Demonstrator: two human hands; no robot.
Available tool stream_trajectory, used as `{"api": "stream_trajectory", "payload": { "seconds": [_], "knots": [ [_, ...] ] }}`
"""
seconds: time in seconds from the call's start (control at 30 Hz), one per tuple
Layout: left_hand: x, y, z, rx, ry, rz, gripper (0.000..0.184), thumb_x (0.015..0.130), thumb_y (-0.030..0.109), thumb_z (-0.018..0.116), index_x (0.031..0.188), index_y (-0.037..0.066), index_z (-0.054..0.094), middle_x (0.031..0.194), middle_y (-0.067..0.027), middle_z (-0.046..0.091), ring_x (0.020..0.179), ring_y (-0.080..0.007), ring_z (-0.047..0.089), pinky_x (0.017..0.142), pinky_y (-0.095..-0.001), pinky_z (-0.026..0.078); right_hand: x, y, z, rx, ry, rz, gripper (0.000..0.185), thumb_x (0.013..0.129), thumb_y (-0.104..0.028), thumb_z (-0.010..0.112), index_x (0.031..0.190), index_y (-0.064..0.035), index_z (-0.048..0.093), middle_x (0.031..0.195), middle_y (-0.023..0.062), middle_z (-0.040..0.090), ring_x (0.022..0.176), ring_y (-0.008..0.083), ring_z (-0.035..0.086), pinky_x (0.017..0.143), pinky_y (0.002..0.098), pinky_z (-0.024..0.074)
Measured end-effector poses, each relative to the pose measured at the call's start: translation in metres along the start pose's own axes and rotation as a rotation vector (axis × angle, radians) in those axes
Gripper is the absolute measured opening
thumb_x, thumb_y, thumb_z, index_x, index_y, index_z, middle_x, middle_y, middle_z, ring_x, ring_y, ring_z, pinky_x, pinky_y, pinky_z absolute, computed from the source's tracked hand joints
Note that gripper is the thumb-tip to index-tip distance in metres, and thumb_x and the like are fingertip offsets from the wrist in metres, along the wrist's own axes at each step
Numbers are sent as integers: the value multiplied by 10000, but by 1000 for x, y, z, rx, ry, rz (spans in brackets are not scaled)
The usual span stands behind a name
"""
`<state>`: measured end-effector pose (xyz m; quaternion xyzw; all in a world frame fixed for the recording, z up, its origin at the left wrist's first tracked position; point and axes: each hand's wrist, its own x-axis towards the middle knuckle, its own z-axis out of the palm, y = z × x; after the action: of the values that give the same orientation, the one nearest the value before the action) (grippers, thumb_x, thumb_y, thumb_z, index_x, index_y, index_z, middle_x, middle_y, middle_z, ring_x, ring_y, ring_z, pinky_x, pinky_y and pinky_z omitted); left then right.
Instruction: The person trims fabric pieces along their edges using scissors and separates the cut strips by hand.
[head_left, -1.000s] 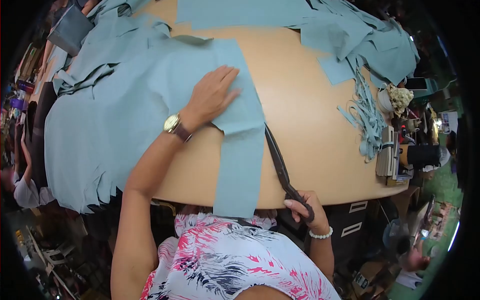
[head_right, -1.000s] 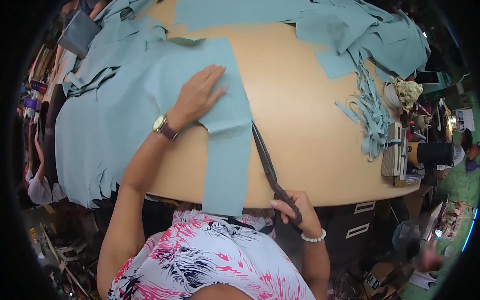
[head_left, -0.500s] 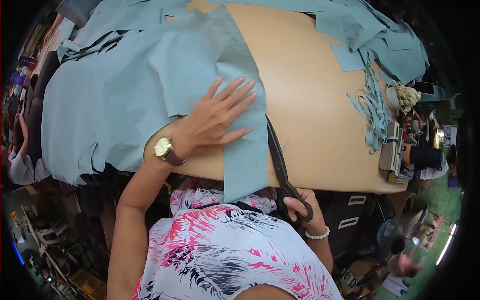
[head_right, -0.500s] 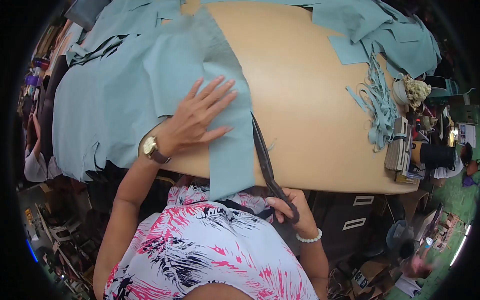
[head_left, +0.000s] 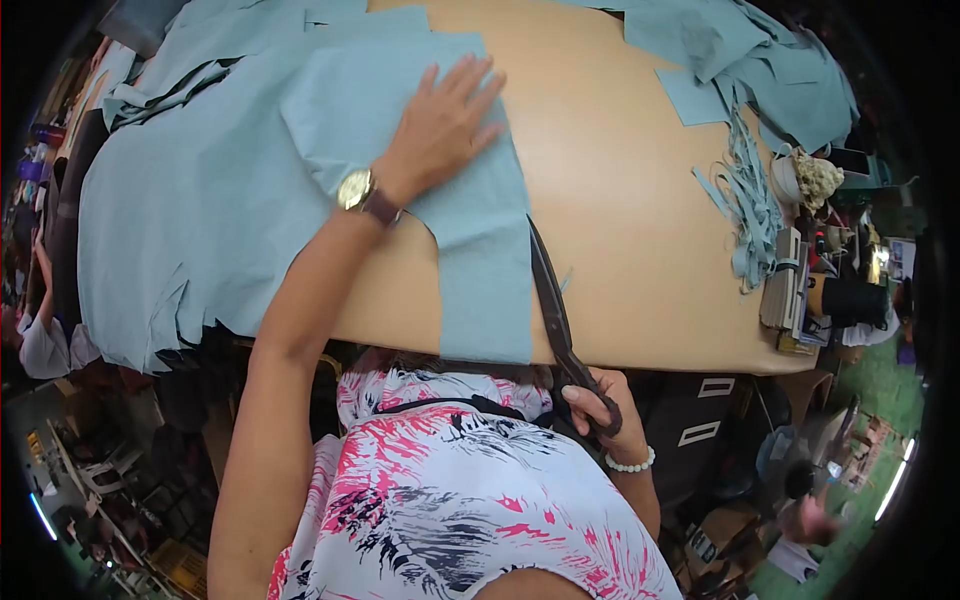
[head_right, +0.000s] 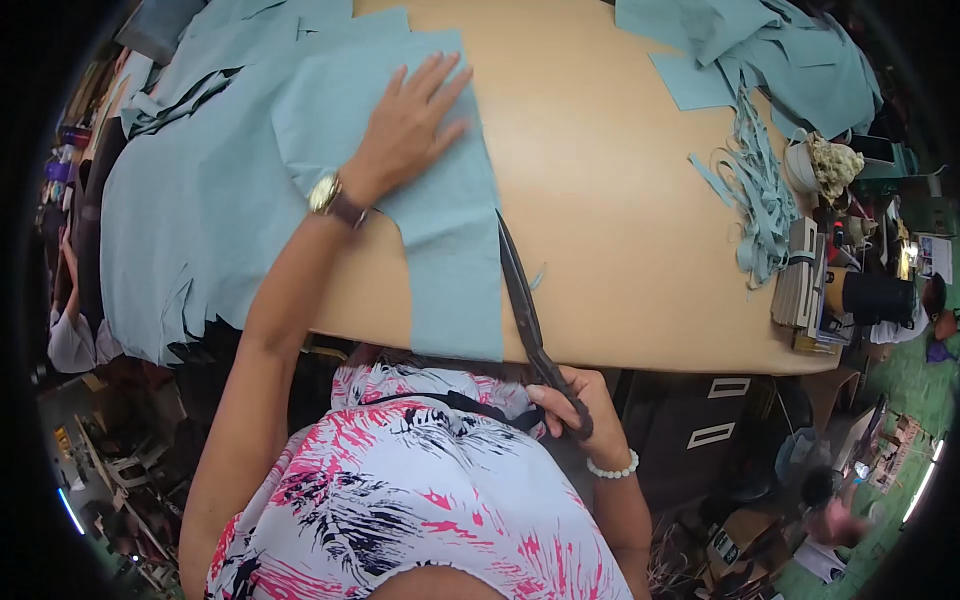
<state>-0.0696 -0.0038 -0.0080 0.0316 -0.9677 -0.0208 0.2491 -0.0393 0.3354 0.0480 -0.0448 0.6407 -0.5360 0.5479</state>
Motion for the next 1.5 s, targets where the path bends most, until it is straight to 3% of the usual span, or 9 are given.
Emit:
{"api": "stream_trajectory", "payload": {
  "seconds": [0.07,0.13,0.23,0.33,0.43,0.73,1.13,1.23,1.5],
  "knots": [
    [-25,28,-26,-349,-141,31,581,794,369,578,1271,78,421,1342,-152,369,1253,-298,332,1028,-462,248,-1,3,-1,5,-3,14,206,796,-172,627,710,2,556,526,-31,468,399,24,408,387,171,293],
    [-48,54,-58,-444,-247,148,658,762,424,597,1276,60,409,1346,-149,366,1250,-295,339,1034,-452,249,-1,7,-3,8,-4,28,203,793,-170,630,720,5,556,530,-27,476,401,26,417,389,170,298],
    [-81,88,-58,-460,-355,60,585,766,364,611,1228,40,459,1318,-128,413,1233,-274,374,1008,-444,295,-1,6,4,62,18,52,199,789,-164,630,733,10,549,531,-13,490,406,31,432,394,167,304],
    [-88,100,-42,-332,-254,-10,442,776,237,616,1162,45,520,1278,-102,465,1208,-242,414,967,-440,348,-1,16,-3,72,-46,28,254,768,-214,652,737,11,537,533,5,499,413,49,451,398,178,319],
    [-83,100,-44,-386,-228,-45,341,763,115,615,1094,51,564,1226,-84,516,1171,-223,458,932,-429,384,-2,19,-3,109,-50,8,410,709,-370,684,715,5,520,528,26,476,422,75,424,405,201,321],
    [-83,103,-55,-491,-147,-64,281,745,89,626,1022,63,587,1168,-83,555,1115,-227,505,910,-438,400,8,16,1,23,-86,-12,537,654,-479,710,736,14,513,582,19,457,507,111,469,472,224,377],
    [-90,105,-58,-529,-137,-44,245,747,92,621,988,69,584,1154,-78,560,1099,-229,516,905,-436,408,17,12,16,-26,-20,-18,530,667,-475,692,749,12,501,593,29,464,497,127,497,464,233,390],
    [-90,105,-59,-543,-143,-38,249,748,92,619,994,70,584,1154,-79,559,1102,-228,515,906,-431,409,16,12,19,25,4,-53,360,703,-336,686,726,-12,532,546,18,510,488,83,479,464,201,355],
    [-95,106,-59,-558,-138,-46,265,744,84,620,1007,71,585,1163,-77,556,1100,-226,515,904,-426,411,14,15,24,12,31,-47,367,706,-345,688,717,-15,529,539,10,503,482,67,454,455,200,329]
  ]
}}
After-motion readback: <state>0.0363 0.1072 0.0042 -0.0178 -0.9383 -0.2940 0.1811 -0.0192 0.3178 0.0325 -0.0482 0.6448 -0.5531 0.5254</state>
